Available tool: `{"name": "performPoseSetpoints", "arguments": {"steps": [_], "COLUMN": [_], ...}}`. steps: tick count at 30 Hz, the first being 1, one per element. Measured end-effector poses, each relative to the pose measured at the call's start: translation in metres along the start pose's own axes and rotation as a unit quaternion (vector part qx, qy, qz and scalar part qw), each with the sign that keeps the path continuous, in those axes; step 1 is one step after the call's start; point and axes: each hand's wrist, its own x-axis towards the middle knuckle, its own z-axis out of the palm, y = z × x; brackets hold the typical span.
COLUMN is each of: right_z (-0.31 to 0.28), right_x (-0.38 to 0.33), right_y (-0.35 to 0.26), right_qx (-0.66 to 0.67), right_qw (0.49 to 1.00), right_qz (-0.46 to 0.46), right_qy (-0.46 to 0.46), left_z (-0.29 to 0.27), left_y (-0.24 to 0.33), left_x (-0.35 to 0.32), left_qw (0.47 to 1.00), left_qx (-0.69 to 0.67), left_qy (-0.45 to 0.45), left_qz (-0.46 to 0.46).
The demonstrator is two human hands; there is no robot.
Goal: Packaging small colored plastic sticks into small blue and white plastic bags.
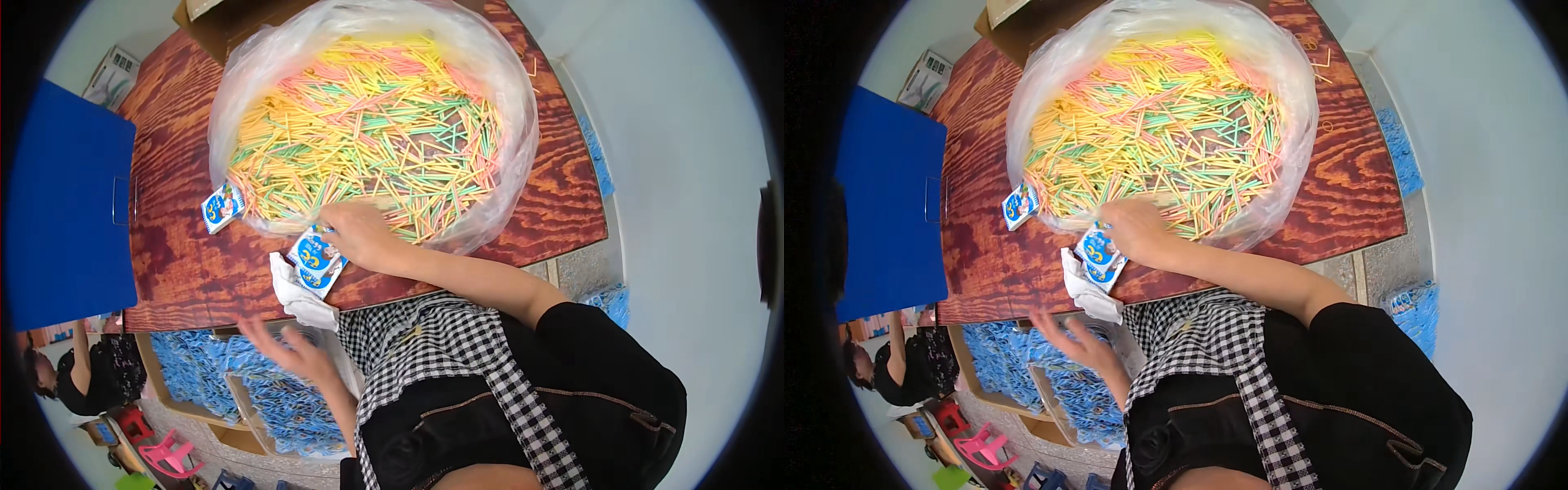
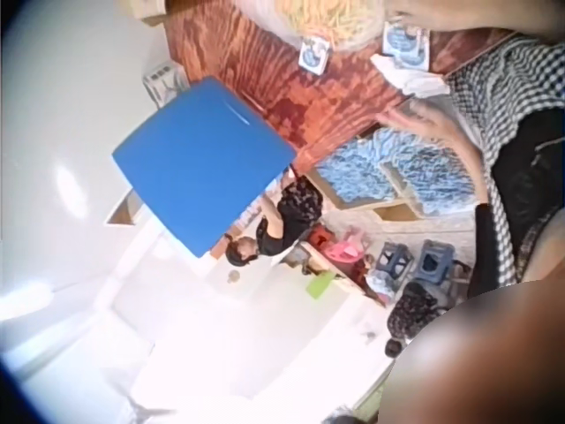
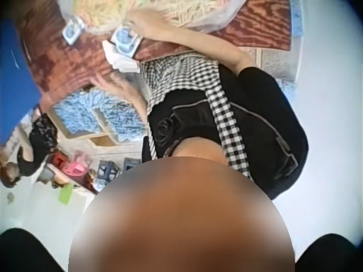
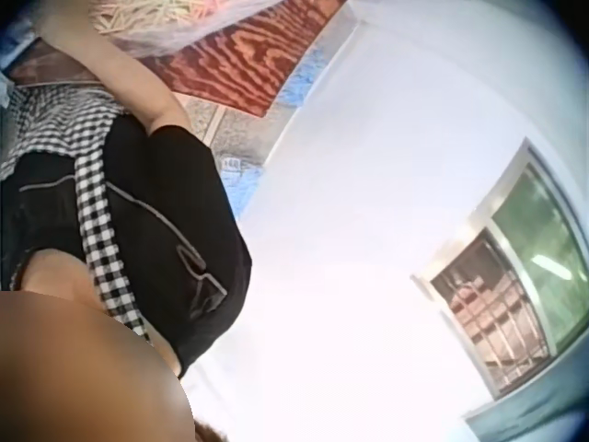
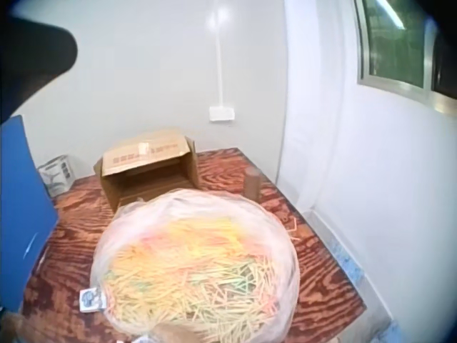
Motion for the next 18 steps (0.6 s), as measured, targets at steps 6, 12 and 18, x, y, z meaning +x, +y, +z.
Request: {"name": "performPoseSetpoints", "arguments": {"steps": [6, 12, 18], "right_z": [-0.005, -0.024, -0.037], "right_x": [-0.002, -0.002, -0.017], "right_y": [0.000, -0.004, -0.012], "right_qx": [-0.098, 0.273, 0.395], "right_qw": [0.981, 0.959, 0.910], "right_qz": [-0.164, 0.061, 0.067], "right_qy": [0.030, -0.036, -0.108], "left_z": [0.038, 0.033, 0.033], "left_y": [0.038, 0.031, 0.054], "left_x": [0.041, 0.051, 0.053], "left_qw": [0.988, 0.990, 0.960], "left_qx": [0.020, 0.006, -0.156], "left_qy": [-0.132, -0.132, -0.227], "left_qz": [0.082, 0.047, -0.048]}}
